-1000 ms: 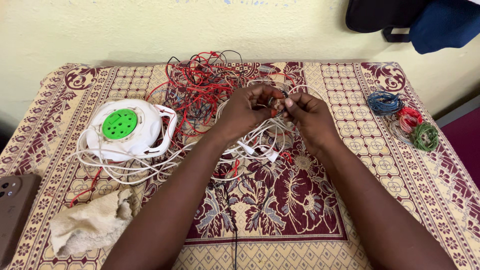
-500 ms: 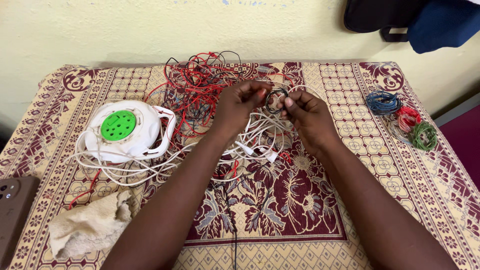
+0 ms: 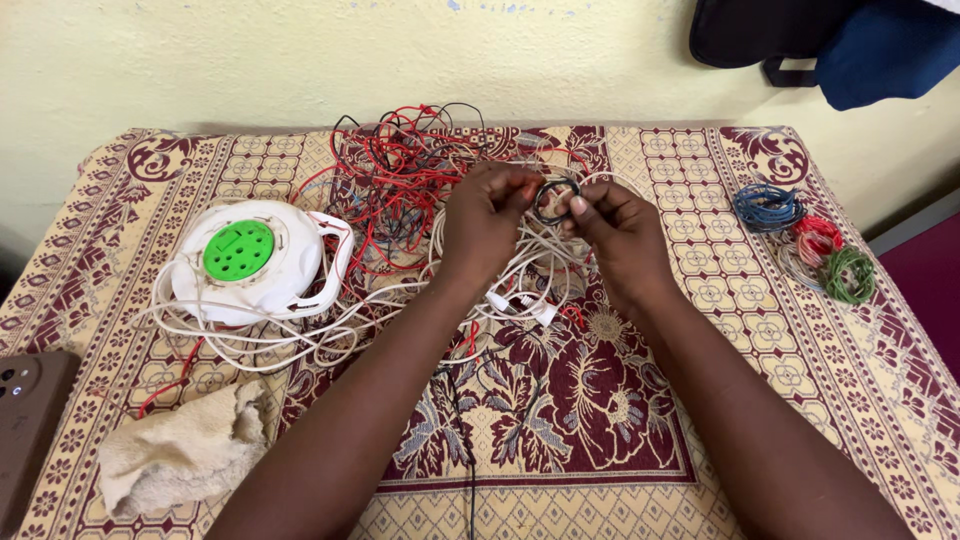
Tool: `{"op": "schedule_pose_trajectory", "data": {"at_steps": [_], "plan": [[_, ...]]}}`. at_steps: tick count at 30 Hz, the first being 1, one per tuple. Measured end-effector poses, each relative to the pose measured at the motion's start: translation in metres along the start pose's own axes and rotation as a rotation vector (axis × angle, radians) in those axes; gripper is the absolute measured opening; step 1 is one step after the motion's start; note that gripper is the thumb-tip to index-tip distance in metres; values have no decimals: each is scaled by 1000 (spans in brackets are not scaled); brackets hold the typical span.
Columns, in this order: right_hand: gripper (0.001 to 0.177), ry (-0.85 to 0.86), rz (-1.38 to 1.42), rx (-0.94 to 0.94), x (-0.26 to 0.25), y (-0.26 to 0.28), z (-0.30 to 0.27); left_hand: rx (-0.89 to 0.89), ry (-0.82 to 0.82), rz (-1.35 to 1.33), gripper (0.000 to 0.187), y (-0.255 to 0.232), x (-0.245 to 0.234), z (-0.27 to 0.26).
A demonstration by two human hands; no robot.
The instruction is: The person untangles a large pile of electrical wires and cables by hand, separating specific sections and winding small lengths together.
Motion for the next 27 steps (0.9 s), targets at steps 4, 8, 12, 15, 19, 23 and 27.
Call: {"op": "schedule_pose_trajectory", "data": {"at_steps": [4,8,12,15,19,23,27], "plan": [[9,-46,-23,-24,-4,2,3,39,116,-39,17,0,5,3],[10,-26,-24,-41,-5,2,2,-24,126,4,13,-3,6,1],[12,-22,-50,-41,-5,2,2,-98,123,122,16,-6,2,0],[13,-26,-77,-42,-6,1,3,-113,141,33,14,-4,7,0],[15,-16,-227,-118,-6,1,4,-158,191,-256,27,-2,13,-2],[16,-35,-319,-82,-10,7,2,-285,181,-357,28,5,16,-3],[13,54,-409,48,-23,23,2,-261,229,-420,27,8,21,-3]]}}
Point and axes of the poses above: each hand's wrist, its own z-axis towards the middle knuckle, its own x-axis out of the palm, y = z × x, the point moved 3 cm from there along z, towards the middle knuckle, and after that the axes turned 5 degrees about -z, right-handed, at the moved point
